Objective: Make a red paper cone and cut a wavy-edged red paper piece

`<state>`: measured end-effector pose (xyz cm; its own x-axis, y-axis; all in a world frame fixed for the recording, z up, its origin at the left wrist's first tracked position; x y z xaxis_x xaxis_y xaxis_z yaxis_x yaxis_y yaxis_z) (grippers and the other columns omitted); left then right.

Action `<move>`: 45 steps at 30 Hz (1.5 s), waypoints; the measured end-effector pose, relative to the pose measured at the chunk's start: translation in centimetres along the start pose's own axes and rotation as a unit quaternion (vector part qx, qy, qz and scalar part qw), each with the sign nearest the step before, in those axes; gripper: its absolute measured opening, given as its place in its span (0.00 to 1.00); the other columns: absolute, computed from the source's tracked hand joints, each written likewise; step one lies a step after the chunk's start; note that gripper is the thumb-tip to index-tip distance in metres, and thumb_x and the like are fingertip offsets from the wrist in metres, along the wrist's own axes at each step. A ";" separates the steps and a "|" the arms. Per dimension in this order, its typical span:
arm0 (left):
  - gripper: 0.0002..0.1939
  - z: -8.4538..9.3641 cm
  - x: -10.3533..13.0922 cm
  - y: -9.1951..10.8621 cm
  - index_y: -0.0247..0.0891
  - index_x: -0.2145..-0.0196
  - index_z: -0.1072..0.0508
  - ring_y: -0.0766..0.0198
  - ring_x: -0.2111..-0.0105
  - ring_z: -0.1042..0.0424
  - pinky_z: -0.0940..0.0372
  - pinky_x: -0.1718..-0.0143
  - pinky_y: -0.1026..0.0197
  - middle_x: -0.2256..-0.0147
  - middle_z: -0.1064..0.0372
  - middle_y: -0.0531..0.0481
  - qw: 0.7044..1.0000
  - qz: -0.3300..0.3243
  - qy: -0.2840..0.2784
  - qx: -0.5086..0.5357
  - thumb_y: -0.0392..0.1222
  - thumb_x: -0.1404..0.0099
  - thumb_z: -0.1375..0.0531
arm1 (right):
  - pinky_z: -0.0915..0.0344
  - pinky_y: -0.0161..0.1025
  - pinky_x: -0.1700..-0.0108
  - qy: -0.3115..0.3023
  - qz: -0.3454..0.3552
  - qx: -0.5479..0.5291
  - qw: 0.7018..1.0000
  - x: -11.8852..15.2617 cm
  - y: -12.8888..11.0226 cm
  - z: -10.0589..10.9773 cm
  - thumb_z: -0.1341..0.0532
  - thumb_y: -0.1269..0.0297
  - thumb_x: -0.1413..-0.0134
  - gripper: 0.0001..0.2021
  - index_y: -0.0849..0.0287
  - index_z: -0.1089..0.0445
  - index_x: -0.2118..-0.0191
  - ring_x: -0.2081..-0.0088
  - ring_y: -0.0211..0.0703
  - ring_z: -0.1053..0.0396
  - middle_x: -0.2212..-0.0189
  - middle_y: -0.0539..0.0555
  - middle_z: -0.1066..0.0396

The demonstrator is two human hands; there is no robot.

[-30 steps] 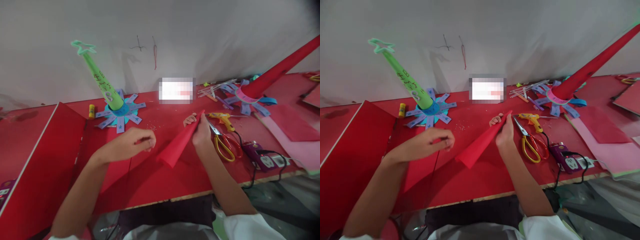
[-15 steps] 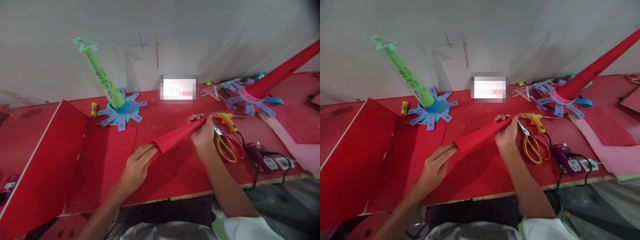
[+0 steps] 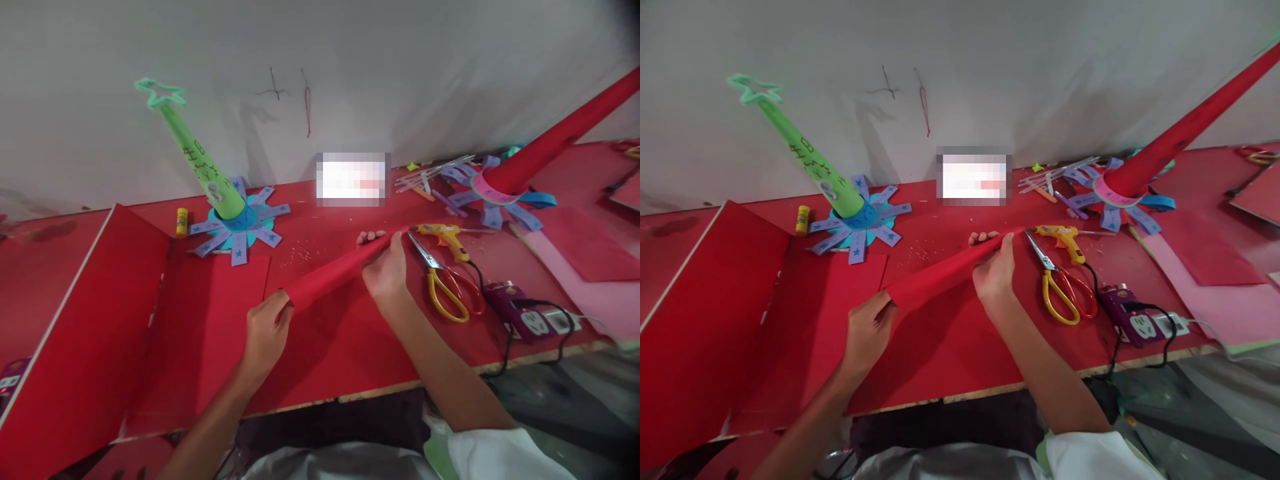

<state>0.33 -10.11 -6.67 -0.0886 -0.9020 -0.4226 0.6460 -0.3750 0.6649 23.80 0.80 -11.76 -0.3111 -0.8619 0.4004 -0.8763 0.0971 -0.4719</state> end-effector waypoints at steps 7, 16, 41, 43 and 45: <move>0.12 0.0 0.4 -0.8 0.37 0.66 0.21 0.69 0.76 0.30 0.37 0.72 0.70 0.75 0.27 0.55 1.000 0.012 0.014 0.002 0.30 0.33 0.44 | 0.19 0.40 0.55 -0.011 0.009 0.014 1.000 -0.1 0.2 0.3 0.44 0.47 0.22 0.22 0.54 0.31 0.68 0.68 0.39 0.22 0.75 0.47 0.27; 0.11 0.0 0.5 -0.2 0.37 0.65 0.19 0.64 0.69 0.21 0.29 0.66 0.67 0.69 0.19 0.48 1.000 -0.024 0.003 0.013 0.32 0.29 0.42 | 0.19 0.37 0.57 0.001 0.016 0.018 1.000 -0.2 0.1 0.3 0.41 0.49 0.23 0.20 0.54 0.31 0.68 0.69 0.38 0.22 0.75 0.46 0.27; 0.13 0.2 1.3 1.1 0.38 0.70 0.21 0.66 0.73 0.23 0.33 0.72 0.67 0.73 0.22 0.49 0.985 -0.145 0.059 -0.065 0.28 0.29 0.40 | 0.18 0.37 0.58 0.005 0.006 0.016 1.000 0.4 0.1 -0.2 0.42 0.52 0.22 0.19 0.54 0.31 0.68 0.70 0.37 0.23 0.76 0.46 0.28; 0.14 0.0 1.3 1.1 0.37 0.70 0.22 0.66 0.73 0.23 0.32 0.71 0.68 0.72 0.22 0.49 0.987 -0.136 0.058 -0.057 0.26 0.29 0.42 | 0.19 0.36 0.58 0.009 0.009 0.015 1.000 0.5 0.1 -0.2 0.43 0.53 0.22 0.20 0.54 0.31 0.68 0.70 0.37 0.23 0.76 0.46 0.28; 0.17 -0.2 1.4 1.0 0.38 0.72 0.23 0.67 0.75 0.25 0.33 0.73 0.68 0.74 0.23 0.50 0.991 -0.118 0.050 -0.040 0.23 0.32 0.44 | 0.19 0.35 0.59 0.009 0.008 0.013 1.000 0.6 0.1 -0.3 0.44 0.54 0.21 0.20 0.54 0.31 0.68 0.70 0.36 0.23 0.76 0.46 0.28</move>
<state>1.06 -11.67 -6.71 -0.1711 -0.7635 -0.6228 0.6752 -0.5512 0.4903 23.40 0.47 -11.36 -0.3322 -0.8512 0.4064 -0.8610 0.0977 -0.4991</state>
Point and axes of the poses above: each hand's wrist, its own x-axis away from the middle knuckle, its own z-axis out of the back of the hand, y = z × x, the point moved 4 cm from there along -x, towards the middle knuckle
